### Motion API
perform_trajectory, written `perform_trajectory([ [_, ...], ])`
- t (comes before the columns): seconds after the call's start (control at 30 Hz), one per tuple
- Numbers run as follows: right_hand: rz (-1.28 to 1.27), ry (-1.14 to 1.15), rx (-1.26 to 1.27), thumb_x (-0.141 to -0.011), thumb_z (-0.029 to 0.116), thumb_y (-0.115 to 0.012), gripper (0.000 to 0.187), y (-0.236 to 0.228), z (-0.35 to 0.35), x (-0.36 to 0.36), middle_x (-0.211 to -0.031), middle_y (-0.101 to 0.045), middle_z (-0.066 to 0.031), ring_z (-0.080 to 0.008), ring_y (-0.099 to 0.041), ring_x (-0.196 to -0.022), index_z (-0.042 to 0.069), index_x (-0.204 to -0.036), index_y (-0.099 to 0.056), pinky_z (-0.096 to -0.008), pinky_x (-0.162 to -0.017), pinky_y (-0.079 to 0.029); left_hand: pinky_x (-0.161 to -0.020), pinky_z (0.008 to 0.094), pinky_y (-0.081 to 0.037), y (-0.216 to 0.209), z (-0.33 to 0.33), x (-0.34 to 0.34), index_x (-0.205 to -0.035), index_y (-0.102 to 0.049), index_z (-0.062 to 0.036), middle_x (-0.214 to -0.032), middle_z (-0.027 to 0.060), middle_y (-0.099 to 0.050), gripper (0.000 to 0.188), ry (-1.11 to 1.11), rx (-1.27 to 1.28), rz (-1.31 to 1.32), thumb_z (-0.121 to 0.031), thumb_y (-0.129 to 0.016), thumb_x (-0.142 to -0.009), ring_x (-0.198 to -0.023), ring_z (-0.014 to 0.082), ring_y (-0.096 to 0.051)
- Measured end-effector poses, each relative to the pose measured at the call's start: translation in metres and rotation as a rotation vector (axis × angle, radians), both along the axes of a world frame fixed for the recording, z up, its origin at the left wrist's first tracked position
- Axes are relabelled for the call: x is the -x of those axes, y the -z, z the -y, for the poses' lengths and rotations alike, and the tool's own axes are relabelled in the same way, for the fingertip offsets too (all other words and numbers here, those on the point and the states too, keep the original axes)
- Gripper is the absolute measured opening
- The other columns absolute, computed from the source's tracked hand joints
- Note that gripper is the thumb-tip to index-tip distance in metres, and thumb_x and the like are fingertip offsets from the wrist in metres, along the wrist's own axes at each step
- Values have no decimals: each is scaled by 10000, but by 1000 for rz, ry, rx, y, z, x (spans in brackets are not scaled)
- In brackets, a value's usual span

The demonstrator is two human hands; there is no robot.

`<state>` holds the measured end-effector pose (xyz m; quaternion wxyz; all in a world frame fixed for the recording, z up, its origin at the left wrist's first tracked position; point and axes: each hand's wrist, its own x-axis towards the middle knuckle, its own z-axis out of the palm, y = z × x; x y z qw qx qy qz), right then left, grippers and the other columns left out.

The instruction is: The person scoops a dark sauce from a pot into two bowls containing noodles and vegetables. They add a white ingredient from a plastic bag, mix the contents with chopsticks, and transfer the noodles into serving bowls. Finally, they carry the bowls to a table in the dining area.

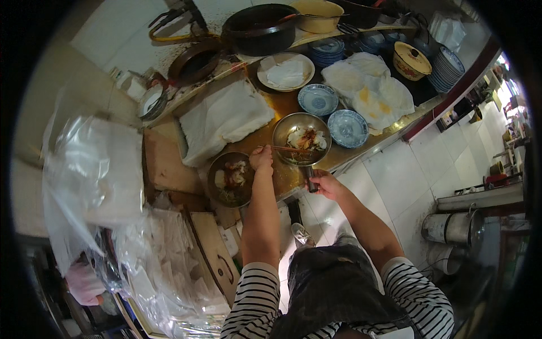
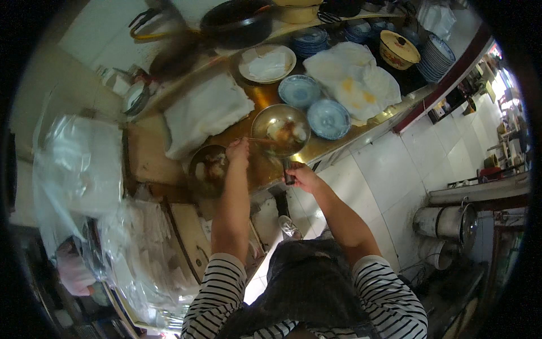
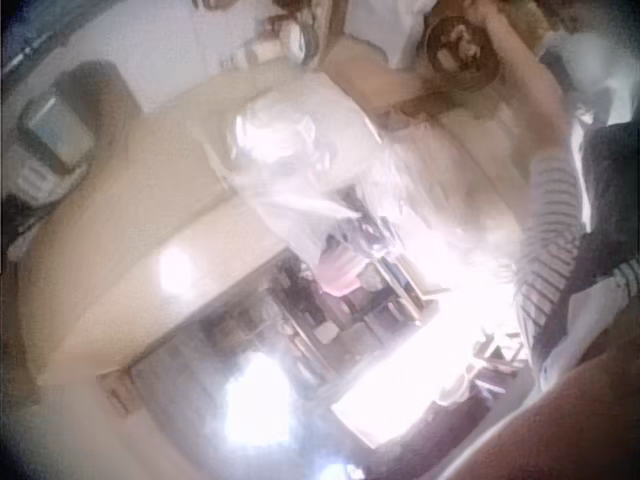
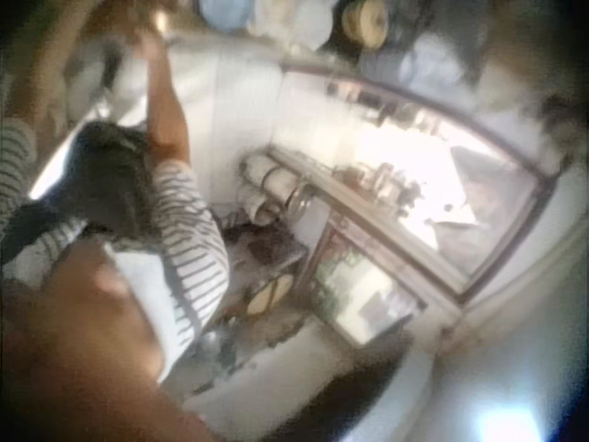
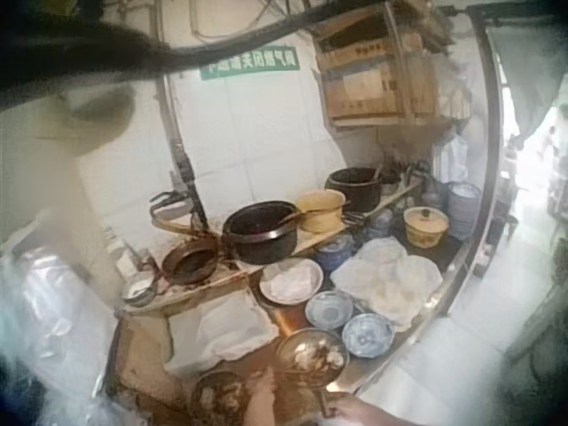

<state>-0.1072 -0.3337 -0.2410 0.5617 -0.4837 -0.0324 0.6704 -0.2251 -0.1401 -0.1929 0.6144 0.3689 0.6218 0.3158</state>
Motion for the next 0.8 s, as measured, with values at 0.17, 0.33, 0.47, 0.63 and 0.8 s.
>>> perform_trajectory([
  [0.17, -69, -108, -61, -824, -9, -566, 217, -1, 11, -11, -840, -574, -100, -199, -591, -683, 28, -1025, -491, -327, -580, -510, -514, 293, -436, 44, -13, 5, -831, -510, -65, -810, 45, -548, 167, 16, -382, -67, -87, -672, -799, -621, 150, -494],
  [0.33, -173, -122, -78, -824, -30, -563, 323, 19, 4, -32, -828, -563, -116, -207, -560, -697, 32, -1129, -475, -354, -568, -484, -576, 436, -395, 3, 11, 19, -737, -371, -61, -675, 67, -383, 362, -136, -640, -575, -154, -720, -770, -594, 244, -418],
  [0.47, -336, -148, -14, -818, -24, -573, 419, 25, -5, -48, -842, -567, -151, -251, -556, -725, 42, -1201, -416, -387, -593, -477, -597, 459, -417, 31, 3, 47, -944, -454, 7, -782, 120, -497, 469, -253, -763, -676, -347, -709, -772, -639, 275, -486],
  [0.63, -325, -221, -52, -808, -53, -548, 380, 10, -8, -73, -853, -575, -154, -248, -562, -694, 3, -1168, -441, -374, -582, -482, -699, 403, -484, 23, -5, 40, -1258, -380, 83, -1043, 237, -593, 797, 72, -190, -878, -502, -637, -782, -850, 311, -600],
  [0.8, -244, -290, -136, -813, -11, -555, 313, 18, -4, -77, -864, -569, -119, -217, -558, -711, 18, -1115, -477, -351, -589, -475, -660, 391, -506, 49, -18, 36, -1067, -578, -4, -928, 168, -637, 436, 41, -311, -733, -324, -678, -789, -795, 262, -616],
])
